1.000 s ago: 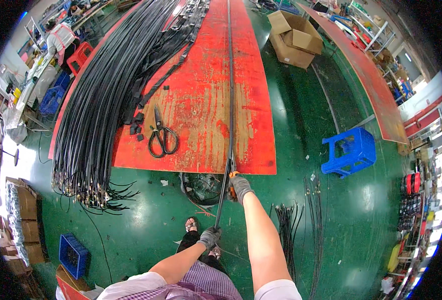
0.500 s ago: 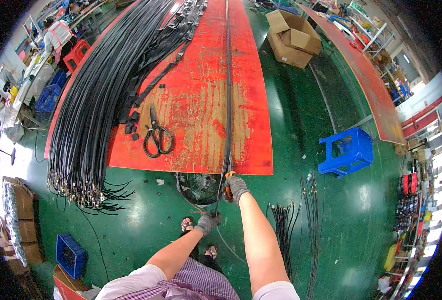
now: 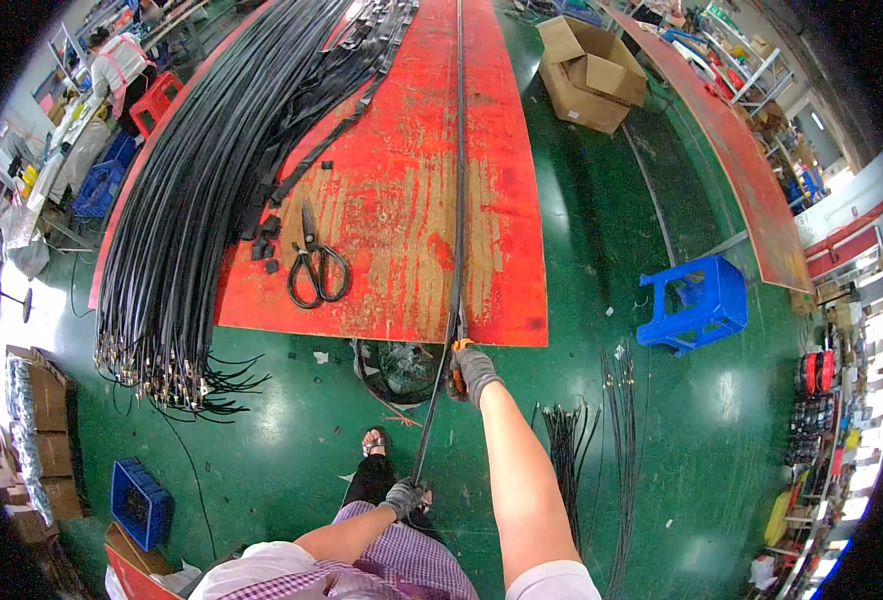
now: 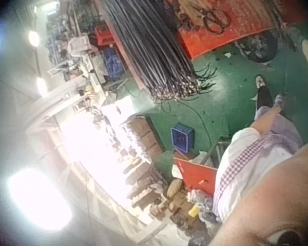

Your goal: The person strips the outer insulation from black cables using pliers and scissors on a red workbench. They repeatedly cut and peel the sheath, then place the stripped cables into a pile on the table.

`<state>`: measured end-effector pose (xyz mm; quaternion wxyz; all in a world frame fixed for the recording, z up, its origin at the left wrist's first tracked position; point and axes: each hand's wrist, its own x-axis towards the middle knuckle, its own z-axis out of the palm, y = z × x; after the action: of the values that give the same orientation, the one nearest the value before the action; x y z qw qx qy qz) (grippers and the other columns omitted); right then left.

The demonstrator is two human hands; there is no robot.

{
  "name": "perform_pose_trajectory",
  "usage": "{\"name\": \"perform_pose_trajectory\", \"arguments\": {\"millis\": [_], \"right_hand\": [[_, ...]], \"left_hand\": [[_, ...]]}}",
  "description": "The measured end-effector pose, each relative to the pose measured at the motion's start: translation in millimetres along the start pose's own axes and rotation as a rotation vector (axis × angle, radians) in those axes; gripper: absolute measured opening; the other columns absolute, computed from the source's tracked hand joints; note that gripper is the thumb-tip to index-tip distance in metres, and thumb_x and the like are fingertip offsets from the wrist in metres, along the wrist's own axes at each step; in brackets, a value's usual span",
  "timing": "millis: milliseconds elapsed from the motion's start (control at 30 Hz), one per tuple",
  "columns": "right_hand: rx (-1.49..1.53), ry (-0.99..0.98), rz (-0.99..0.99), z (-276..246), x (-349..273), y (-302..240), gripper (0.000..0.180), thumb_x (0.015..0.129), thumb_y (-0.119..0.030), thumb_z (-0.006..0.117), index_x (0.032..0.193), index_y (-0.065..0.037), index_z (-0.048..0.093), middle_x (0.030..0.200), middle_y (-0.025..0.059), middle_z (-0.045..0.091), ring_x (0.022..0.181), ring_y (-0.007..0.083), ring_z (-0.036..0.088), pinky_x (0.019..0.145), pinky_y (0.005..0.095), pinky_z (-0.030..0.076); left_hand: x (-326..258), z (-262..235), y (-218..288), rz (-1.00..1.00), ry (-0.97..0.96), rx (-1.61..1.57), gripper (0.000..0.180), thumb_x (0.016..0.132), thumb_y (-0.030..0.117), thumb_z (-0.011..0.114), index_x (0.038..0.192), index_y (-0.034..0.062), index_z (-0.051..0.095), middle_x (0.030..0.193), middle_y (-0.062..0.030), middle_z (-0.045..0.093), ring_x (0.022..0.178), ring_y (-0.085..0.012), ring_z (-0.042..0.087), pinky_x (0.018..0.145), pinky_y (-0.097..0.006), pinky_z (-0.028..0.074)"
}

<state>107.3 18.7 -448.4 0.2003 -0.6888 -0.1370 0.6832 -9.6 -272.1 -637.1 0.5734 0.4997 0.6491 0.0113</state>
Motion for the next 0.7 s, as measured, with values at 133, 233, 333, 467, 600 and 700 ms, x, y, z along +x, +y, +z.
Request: {"name": "perform_pose_trajectory", "arguments": {"millis": [133,233,333,467,600,700], "right_hand": [[0.109,-0.058,0.058,0,2,-1,0.014,0.068,-0.021,0.049,0.061,-0.01,0.043,0.053,0.0081,0.048,0.041,0.0246,0.043,0.036,0.0395,0.034],[0.08,-0.039,0.068,1,2,-2,0.013,0.067,-0.02,0.048,0.062,-0.01,0.044,0.053,0.0083,0.046,0.042,0.0247,0.044,0.037,0.039,0.034],[0.045,-0.009,0.02,1,-5,-5,0.01,0.067,-0.018,0.048,0.065,-0.009,0.044,0.054,0.0075,0.046,0.043,0.0223,0.044,0.037,0.0379,0.038],[0.013,-0.035,0.067,4,-16,-11,0.008,0.067,-0.015,0.047,0.066,-0.008,0.044,0.055,0.0066,0.046,0.043,0.0211,0.044,0.037,0.0367,0.039],[0.014,-0.045,0.048,3,-19,-12,0.007,0.066,-0.014,0.046,0.065,-0.007,0.044,0.055,0.0066,0.046,0.043,0.0208,0.044,0.037,0.036,0.038],[-0.007,-0.058,0.043,2,-15,-11,0.008,0.065,-0.014,0.047,0.066,-0.007,0.044,0.055,0.0075,0.046,0.044,0.0209,0.045,0.037,0.0362,0.039]], "left_hand": [[5,-51,55,0.086,0.015,-0.097,0.035,0.08,0.031,0.049,0.097,0.0011,0.05,0.078,-0.0092,0.058,0.065,-0.021,0.053,0.058,-0.033,0.043],[37,-101,111,0.039,-0.022,-0.482,0.037,0.078,0.029,0.054,0.096,-0.0016,0.049,0.079,-0.0065,0.056,0.068,-0.0166,0.051,0.059,-0.032,0.043],[50,-124,133,0.114,-0.015,-0.399,0.038,0.076,0.03,0.057,0.097,-0.0009,0.048,0.076,-0.0075,0.055,0.064,-0.0164,0.049,0.058,-0.031,0.042],[34,-87,82,0.036,0.016,0.068,0.053,0.075,0.053,0.04,0.098,0.0066,0.054,0.093,-0.0195,0.056,0.092,-0.0308,0.053,0.074,-0.04,0.042],[14,-40,11,0.217,0.01,0.196,0.035,0.079,0.037,0.042,0.091,0.0059,0.054,0.078,-0.0161,0.059,0.076,-0.0277,0.058,0.064,-0.038,0.045],[9,-29,2,0.214,-0.073,0.134,0.027,0.08,0.028,0.042,0.087,0.0044,0.052,0.065,-0.0138,0.058,0.06,-0.0261,0.059,0.054,-0.036,0.046]]}}
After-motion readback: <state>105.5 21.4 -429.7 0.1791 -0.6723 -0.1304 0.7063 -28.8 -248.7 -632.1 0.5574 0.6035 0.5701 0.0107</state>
